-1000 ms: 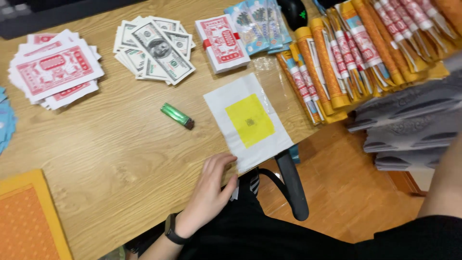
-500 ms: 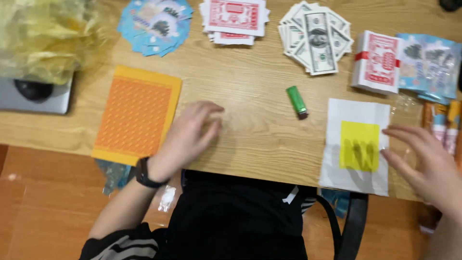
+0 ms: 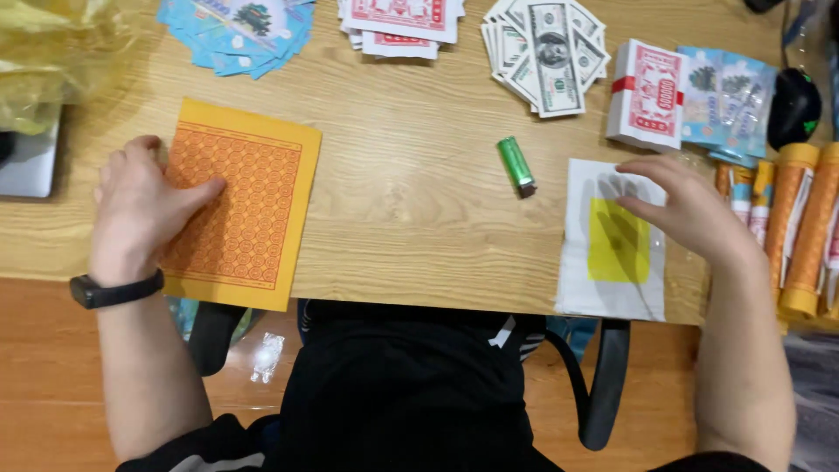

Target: Folding joss paper and inserting it into envelopes

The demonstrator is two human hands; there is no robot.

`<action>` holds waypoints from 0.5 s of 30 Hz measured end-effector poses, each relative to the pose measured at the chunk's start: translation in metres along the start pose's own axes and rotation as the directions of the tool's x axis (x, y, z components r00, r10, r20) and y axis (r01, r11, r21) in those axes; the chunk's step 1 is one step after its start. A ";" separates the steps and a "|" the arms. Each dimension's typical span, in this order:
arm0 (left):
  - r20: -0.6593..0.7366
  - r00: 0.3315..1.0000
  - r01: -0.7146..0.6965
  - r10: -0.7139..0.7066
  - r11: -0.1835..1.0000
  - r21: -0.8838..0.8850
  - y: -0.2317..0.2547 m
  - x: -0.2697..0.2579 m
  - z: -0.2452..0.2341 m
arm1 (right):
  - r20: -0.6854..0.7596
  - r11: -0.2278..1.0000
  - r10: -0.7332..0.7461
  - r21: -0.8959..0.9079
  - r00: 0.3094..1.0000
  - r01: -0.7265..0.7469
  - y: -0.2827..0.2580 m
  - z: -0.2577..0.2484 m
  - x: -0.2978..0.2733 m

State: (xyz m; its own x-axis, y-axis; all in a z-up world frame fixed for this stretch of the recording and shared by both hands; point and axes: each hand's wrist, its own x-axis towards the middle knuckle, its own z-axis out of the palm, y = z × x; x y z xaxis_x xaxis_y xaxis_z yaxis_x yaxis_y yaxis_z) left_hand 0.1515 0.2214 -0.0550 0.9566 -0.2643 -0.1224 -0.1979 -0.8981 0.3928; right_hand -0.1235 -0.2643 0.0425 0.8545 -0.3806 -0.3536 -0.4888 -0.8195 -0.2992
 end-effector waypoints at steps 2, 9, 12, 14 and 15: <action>0.056 0.998 0.014 -0.013 0.999 -0.030 0.014 0.004 -0.003 | 0.062 0.999 0.048 -0.014 0.997 -0.047 -0.003 0.004 0.012; 0.089 0.995 -0.010 0.032 0.972 -0.233 0.039 -0.007 0.004 | 0.331 0.948 0.318 -0.131 0.888 -0.291 -0.033 -0.010 0.034; 0.293 0.939 0.005 0.181 0.843 -0.537 0.067 -0.012 0.008 | 0.365 0.936 0.223 -0.339 0.904 -0.094 0.023 0.009 0.067; 0.343 0.921 0.062 0.183 0.803 -0.593 0.080 -0.016 0.023 | 0.371 0.942 0.172 -0.332 0.912 -0.043 0.028 0.010 0.067; 0.395 0.898 0.120 0.195 0.755 -0.644 0.088 -0.017 0.031 | 0.377 0.946 0.128 -0.325 0.917 0.001 0.030 0.010 0.067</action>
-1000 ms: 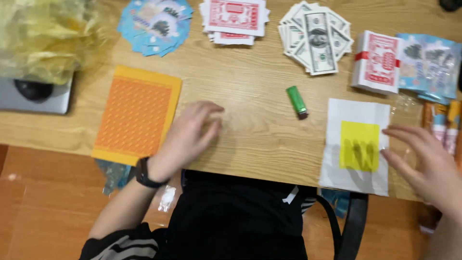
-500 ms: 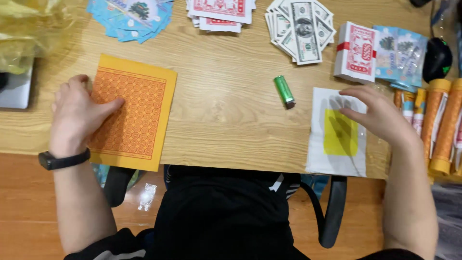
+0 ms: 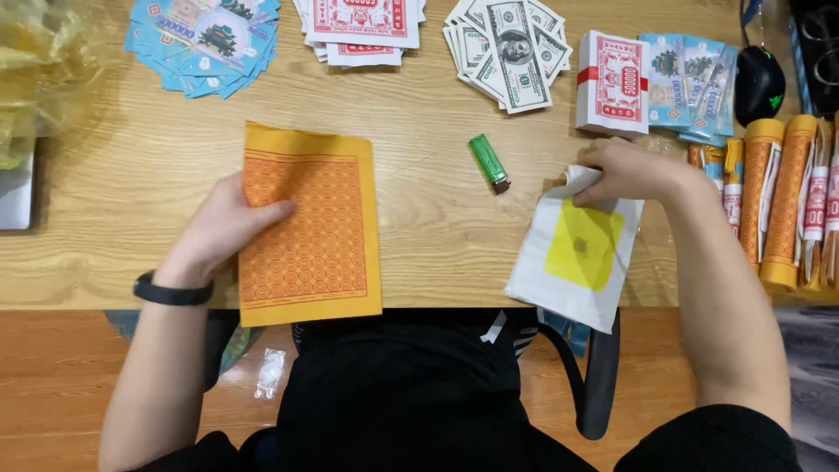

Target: Folding joss paper and inserting it into envelopes

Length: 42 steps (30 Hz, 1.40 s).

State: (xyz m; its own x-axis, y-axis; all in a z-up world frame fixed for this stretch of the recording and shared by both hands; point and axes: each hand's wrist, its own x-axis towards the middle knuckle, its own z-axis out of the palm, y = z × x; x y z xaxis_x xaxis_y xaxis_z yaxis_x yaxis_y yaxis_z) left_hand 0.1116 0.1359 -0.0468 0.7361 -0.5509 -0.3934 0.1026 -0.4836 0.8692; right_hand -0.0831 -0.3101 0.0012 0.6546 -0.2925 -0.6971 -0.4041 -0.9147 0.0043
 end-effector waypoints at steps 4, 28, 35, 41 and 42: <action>0.087 0.994 0.093 -0.060 0.886 -0.453 0.002 0.000 0.041 | 0.041 0.967 0.063 0.244 0.997 -0.071 -0.018 -0.022 -0.041; 0.171 0.982 0.181 -0.076 0.615 -0.768 -0.023 0.028 0.097 | 0.021 0.938 0.220 0.269 0.975 -0.217 -0.001 0.005 -0.023; 0.203 0.969 0.245 -0.143 0.682 -0.689 -0.018 0.026 0.095 | -0.209 0.951 0.053 0.309 0.976 0.015 0.025 0.030 -0.028; 0.218 0.963 0.267 -0.158 0.671 -0.692 -0.001 0.020 0.095 | -0.179 0.818 0.056 0.572 0.982 0.058 0.026 0.023 -0.054; 0.214 0.964 0.264 -0.158 0.658 -0.705 -0.005 0.023 0.095 | -0.213 0.746 0.039 0.657 0.976 0.114 0.017 0.014 -0.067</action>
State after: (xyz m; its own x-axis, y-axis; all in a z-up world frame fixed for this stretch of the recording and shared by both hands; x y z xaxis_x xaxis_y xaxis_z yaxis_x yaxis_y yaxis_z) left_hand 0.0648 0.0613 -0.0889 0.5501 -0.6005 -0.5803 0.7336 0.0154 0.6795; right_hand -0.1424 -0.3021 0.0383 0.7596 -0.3805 -0.5275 -0.6463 -0.5322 -0.5468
